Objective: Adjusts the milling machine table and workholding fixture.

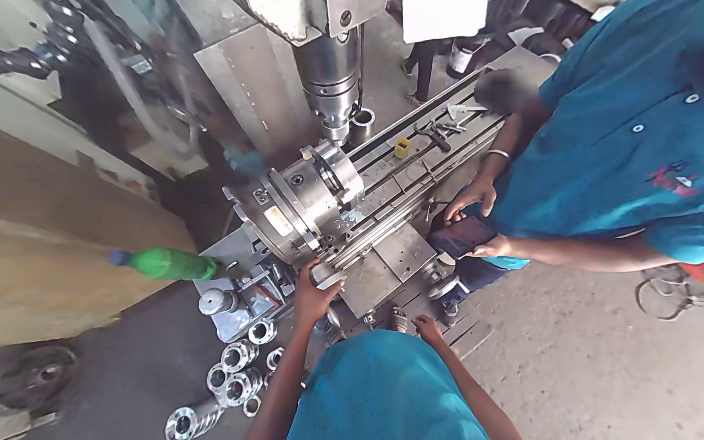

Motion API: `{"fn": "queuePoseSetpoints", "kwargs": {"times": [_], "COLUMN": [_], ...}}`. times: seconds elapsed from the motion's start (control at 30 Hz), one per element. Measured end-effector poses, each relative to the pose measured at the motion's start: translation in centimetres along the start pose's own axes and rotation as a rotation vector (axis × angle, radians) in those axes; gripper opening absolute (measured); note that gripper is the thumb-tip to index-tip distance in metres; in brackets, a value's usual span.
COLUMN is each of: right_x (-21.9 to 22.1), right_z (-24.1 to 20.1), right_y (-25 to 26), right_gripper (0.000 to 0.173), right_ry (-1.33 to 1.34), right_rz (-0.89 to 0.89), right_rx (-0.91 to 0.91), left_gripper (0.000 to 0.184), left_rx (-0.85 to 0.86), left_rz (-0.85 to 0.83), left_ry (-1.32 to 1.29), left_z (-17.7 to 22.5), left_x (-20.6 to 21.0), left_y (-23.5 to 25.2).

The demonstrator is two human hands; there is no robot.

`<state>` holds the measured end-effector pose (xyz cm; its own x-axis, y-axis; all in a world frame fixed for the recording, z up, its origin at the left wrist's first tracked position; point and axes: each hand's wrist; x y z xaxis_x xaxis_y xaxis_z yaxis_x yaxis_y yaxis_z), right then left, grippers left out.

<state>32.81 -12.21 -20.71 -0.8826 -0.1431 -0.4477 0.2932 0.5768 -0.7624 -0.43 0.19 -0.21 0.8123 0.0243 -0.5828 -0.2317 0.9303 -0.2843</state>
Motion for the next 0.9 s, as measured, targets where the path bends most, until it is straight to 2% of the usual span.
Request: {"fn": "queuePoseSetpoints", "kwargs": {"times": [0.9], "right_x": [0.16], "right_z": [-0.10], "right_y": [0.62], "right_gripper": [0.030], "right_ry": [-0.026], "right_rz": [0.012], "right_rx": [-0.014], "left_gripper": [0.097], "left_rx": [-0.048], "left_rz": [-0.007], "left_ry": [0.048], "left_z": [-0.01], "left_x": [-0.14], "left_y": [0.22]}}
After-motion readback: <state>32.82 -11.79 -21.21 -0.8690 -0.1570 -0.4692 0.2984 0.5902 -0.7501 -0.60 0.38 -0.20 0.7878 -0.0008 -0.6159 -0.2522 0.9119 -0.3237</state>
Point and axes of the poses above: each hand's wrist, its own y-axis towards the middle knuckle, its own x-axis out of the palm, z = x × y, and after that the axes turned 4 degrees about z, right-handed
